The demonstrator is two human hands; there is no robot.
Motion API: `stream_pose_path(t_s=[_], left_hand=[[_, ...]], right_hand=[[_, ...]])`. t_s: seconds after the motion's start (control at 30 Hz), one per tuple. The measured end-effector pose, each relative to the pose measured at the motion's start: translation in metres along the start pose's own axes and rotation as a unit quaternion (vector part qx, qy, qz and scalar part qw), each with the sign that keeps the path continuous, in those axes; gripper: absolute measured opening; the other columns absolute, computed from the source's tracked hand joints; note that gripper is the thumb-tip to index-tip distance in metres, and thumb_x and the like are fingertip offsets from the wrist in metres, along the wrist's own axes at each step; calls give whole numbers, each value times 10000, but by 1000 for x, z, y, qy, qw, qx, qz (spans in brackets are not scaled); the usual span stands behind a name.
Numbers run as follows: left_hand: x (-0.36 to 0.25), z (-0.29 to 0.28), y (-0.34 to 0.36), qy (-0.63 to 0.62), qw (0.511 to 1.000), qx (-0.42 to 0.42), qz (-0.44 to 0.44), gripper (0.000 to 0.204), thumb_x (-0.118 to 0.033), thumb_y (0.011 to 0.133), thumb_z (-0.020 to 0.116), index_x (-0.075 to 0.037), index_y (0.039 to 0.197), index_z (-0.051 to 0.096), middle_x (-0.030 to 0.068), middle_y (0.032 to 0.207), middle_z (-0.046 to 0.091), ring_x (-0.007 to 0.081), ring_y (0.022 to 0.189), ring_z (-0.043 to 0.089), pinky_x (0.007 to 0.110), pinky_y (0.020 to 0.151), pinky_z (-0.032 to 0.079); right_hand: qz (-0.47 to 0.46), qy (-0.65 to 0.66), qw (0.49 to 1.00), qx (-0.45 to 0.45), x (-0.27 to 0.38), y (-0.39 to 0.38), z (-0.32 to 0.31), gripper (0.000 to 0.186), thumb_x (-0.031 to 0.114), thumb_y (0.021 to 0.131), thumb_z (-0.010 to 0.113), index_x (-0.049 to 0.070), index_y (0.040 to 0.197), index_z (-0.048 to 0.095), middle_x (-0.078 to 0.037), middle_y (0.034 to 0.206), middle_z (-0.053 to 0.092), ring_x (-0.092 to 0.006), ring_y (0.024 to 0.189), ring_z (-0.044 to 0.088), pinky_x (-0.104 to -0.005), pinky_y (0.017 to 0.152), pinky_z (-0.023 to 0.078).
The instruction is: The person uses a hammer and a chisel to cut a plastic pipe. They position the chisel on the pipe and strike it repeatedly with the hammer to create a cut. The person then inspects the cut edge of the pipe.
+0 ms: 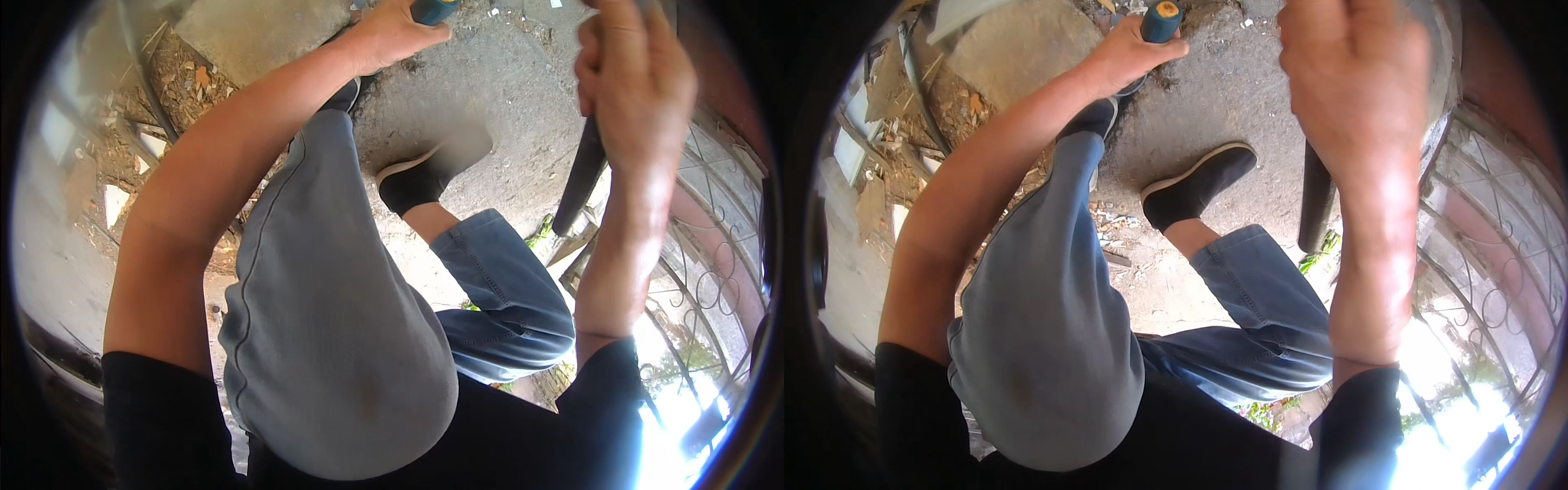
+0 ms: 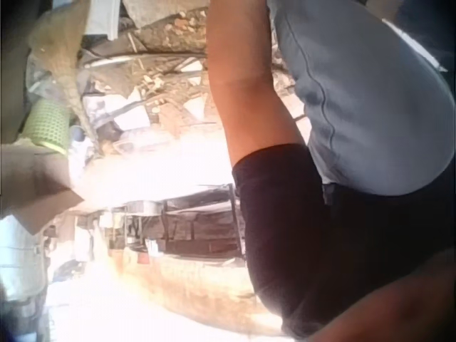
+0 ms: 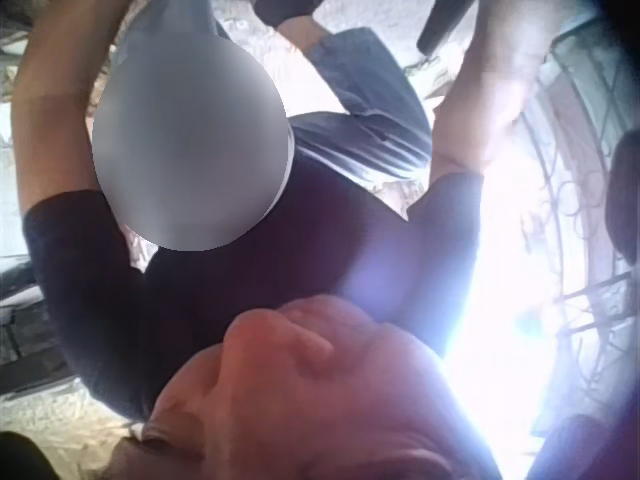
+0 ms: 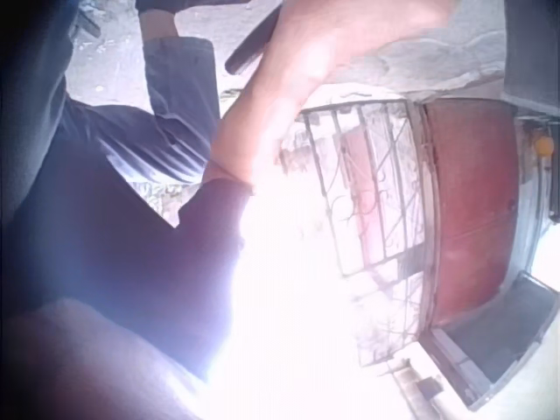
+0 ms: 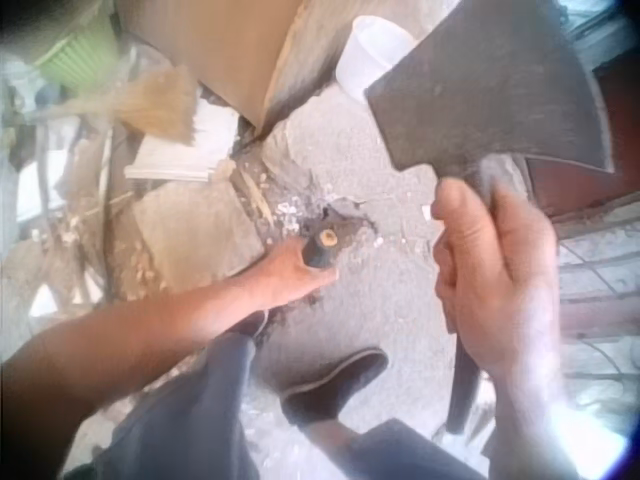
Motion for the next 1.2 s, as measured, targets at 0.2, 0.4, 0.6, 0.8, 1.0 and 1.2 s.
stream_pose_path(t_s=[0.2,0.4,0.6,0.8,1.0,1.2], left_hand=[[-16,16,-2,15,1000,-8,3,247,-326,895,770,-90,902,699,-22,821,669,92,794,599,313,813,502],[-7,9,-7,54,998,15,6,280,-338,880,778,-72,935,709,-15,815,673,87,792,603,302,810,504],[-10,18,3,104,992,60,-46,307,-350,881,777,-58,933,697,-12,800,652,87,798,607,301,776,506],[-9,5,-2,69,997,23,31,314,-354,880,785,-64,966,700,6,858,663,104,836,610,315,833,500],[-10,16,0,56,998,32,18,315,-351,862,797,-61,957,721,6,843,676,110,832,615,321,819,503],[-10,9,9,133,991,9,-16,321,-344,854,797,-54,962,711,35,876,690,121,846,629,326,834,511]], right_hand=[[-92,-177,979,48,-81,-28,33,302,296,1011,624,11,911,616,-57,602,574,-133,538,573,-320,471,445],[-26,56,997,-40,-28,-35,12,278,276,1054,560,5,1012,610,4,634,516,-54,457,450,-223,387,343],[-58,-156,986,-19,-89,-19,14,293,311,1014,616,38,912,641,9,615,545,-54,487,500,-245,406,376],[-94,-48,992,-67,-33,-21,-23,261,308,1018,589,63,1013,677,-18,657,557,-61,500,497,-229,447,396],[-28,-117,992,-38,-74,-18,-8,313,325,1008,621,16,962,641,-4,635,549,-81,472,498,-256,416,397],[-21,-84,993,-81,-94,-41,11,310,314,1027,577,30,911,624,-12,586,516,-81,457,481,-257,413,377]])
Point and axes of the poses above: each hand's wrist, its own y-axis towards the middle knuckle, its own z-axis out of the palm, x = y × z, the point moved 5 cm from there along y, towards the middle knuckle
